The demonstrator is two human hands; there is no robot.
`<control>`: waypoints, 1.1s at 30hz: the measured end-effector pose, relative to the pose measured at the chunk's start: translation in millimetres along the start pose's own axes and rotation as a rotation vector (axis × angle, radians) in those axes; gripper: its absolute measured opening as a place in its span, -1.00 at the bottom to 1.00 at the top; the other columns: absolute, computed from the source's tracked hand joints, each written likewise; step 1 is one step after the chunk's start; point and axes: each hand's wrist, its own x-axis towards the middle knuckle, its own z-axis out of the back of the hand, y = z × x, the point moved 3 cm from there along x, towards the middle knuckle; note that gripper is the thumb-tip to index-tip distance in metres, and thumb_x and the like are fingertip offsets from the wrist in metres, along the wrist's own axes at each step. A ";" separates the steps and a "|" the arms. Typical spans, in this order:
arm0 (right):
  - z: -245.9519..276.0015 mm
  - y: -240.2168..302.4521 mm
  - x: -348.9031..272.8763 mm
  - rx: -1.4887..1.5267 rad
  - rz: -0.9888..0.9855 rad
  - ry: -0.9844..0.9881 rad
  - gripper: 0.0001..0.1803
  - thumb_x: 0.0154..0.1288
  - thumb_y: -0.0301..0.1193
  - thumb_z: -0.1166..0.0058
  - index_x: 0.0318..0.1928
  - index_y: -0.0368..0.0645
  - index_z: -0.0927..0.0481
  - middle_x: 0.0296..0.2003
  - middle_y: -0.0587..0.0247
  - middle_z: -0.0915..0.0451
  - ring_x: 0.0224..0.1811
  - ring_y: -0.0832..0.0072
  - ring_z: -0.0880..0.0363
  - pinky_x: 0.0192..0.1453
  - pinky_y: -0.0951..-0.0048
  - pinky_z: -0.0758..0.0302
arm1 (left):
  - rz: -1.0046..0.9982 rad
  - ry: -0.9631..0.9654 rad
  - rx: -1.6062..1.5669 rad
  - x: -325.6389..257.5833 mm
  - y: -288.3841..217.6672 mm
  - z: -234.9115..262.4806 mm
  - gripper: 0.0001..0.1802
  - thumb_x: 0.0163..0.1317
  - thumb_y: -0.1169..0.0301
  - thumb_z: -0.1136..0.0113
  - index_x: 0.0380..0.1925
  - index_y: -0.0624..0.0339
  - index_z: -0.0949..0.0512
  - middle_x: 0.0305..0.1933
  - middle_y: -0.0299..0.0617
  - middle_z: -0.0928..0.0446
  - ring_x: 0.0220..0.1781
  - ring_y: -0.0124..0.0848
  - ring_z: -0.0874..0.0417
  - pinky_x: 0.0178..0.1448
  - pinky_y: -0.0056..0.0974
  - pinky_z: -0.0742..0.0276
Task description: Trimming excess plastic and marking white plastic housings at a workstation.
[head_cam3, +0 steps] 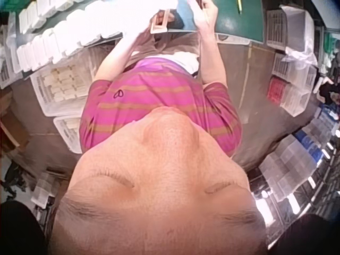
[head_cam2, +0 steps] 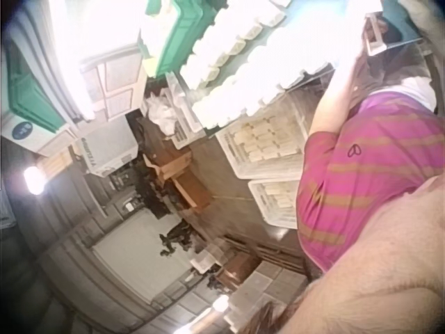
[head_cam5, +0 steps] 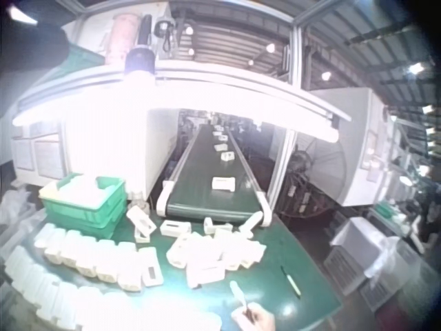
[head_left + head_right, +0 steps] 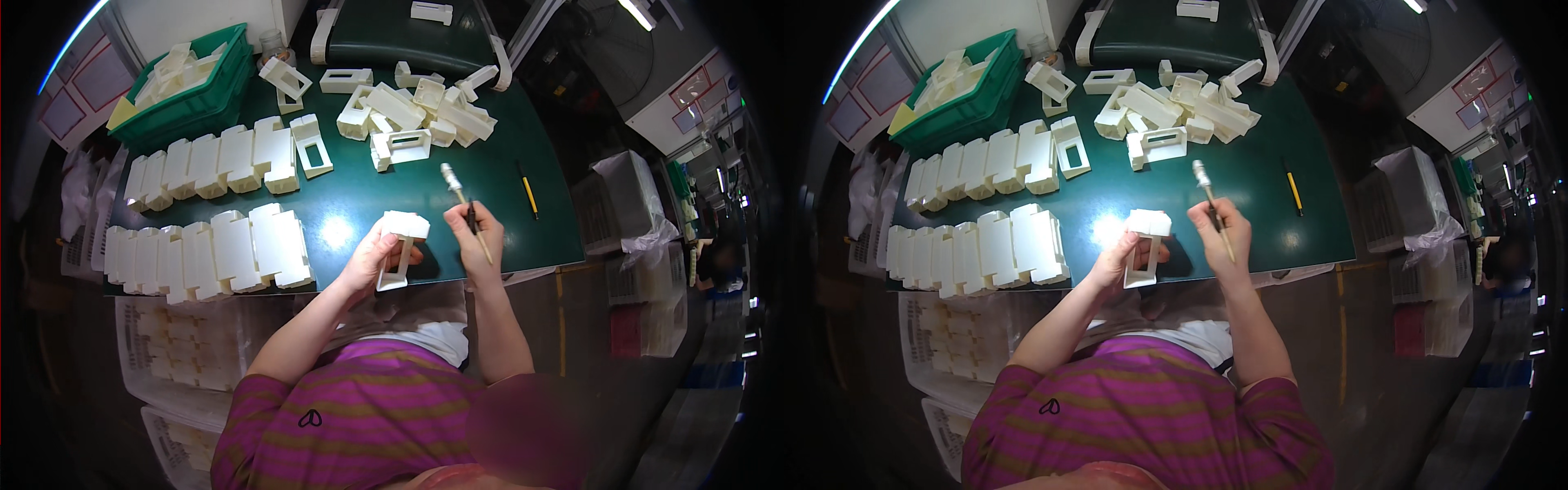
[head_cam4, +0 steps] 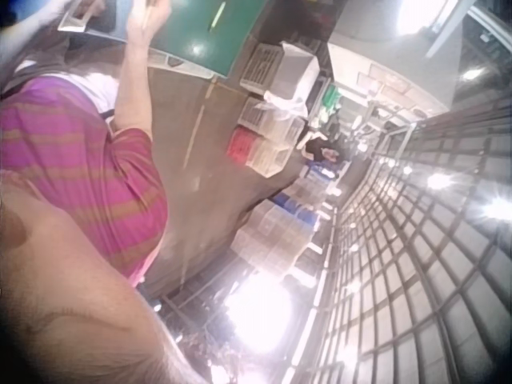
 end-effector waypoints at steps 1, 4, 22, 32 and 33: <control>17.3 -5.7 0.6 0.052 -0.011 -0.086 -0.80 0.16 -0.37 -0.16 -0.48 -0.23 -0.51 -0.62 0.56 -0.31 -0.56 0.79 -0.17 -0.49 0.69 -0.10 | 0.000 0.028 -0.067 1.4 -1.0 -2.2 -0.41 0.24 0.08 0.00 0.16 0.13 -0.14 -0.01 -0.09 -0.41 -0.06 -0.33 -0.50 0.06 -0.21 -0.41; 87.7 -42.1 -9.2 0.030 -0.103 -0.265 -0.74 0.21 -0.29 -0.12 -0.51 -0.21 -0.51 -0.62 0.56 -0.32 -0.56 0.82 -0.15 -0.51 0.71 -0.06 | -0.036 0.009 0.062 5.9 0.7 -20.3 -0.30 0.25 0.01 0.06 0.26 0.15 -0.03 0.11 0.01 -0.33 0.03 -0.26 -0.46 0.12 -0.17 -0.38; 45.7 -13.7 -61.6 0.512 0.262 -0.097 -0.43 0.42 -0.09 0.38 -0.64 -0.20 -0.35 -0.61 0.30 -0.35 -0.69 0.63 -0.24 -0.61 0.57 -0.22 | -0.462 -0.107 0.687 9.9 11.8 -21.3 -0.57 0.30 0.42 0.14 0.15 0.22 -0.09 -0.08 -0.12 -0.37 -0.12 -0.42 -0.47 0.00 -0.28 -0.43; 28.5 -12.6 -58.9 0.866 0.054 0.051 -0.34 0.42 -0.09 0.44 -0.78 -0.20 -0.30 -0.68 0.27 -0.27 -0.62 0.55 -0.17 -0.46 0.57 -0.15 | -0.301 -0.032 0.605 -21.8 -17.5 -33.7 -0.48 0.24 0.14 0.06 0.07 0.26 -0.17 -0.17 -0.07 -0.43 -0.29 -0.34 -0.52 -0.12 -0.27 -0.45; 25.1 -7.2 -61.1 0.830 0.040 0.095 -0.35 0.42 -0.11 0.43 -0.79 -0.20 -0.29 -0.69 0.27 -0.25 -0.62 0.54 -0.17 -0.46 0.58 -0.15 | -0.303 -0.052 0.606 -22.8 -17.4 -31.1 -0.48 0.24 0.14 0.06 0.07 0.26 -0.17 -0.17 -0.07 -0.43 -0.29 -0.34 -0.52 -0.12 -0.27 -0.45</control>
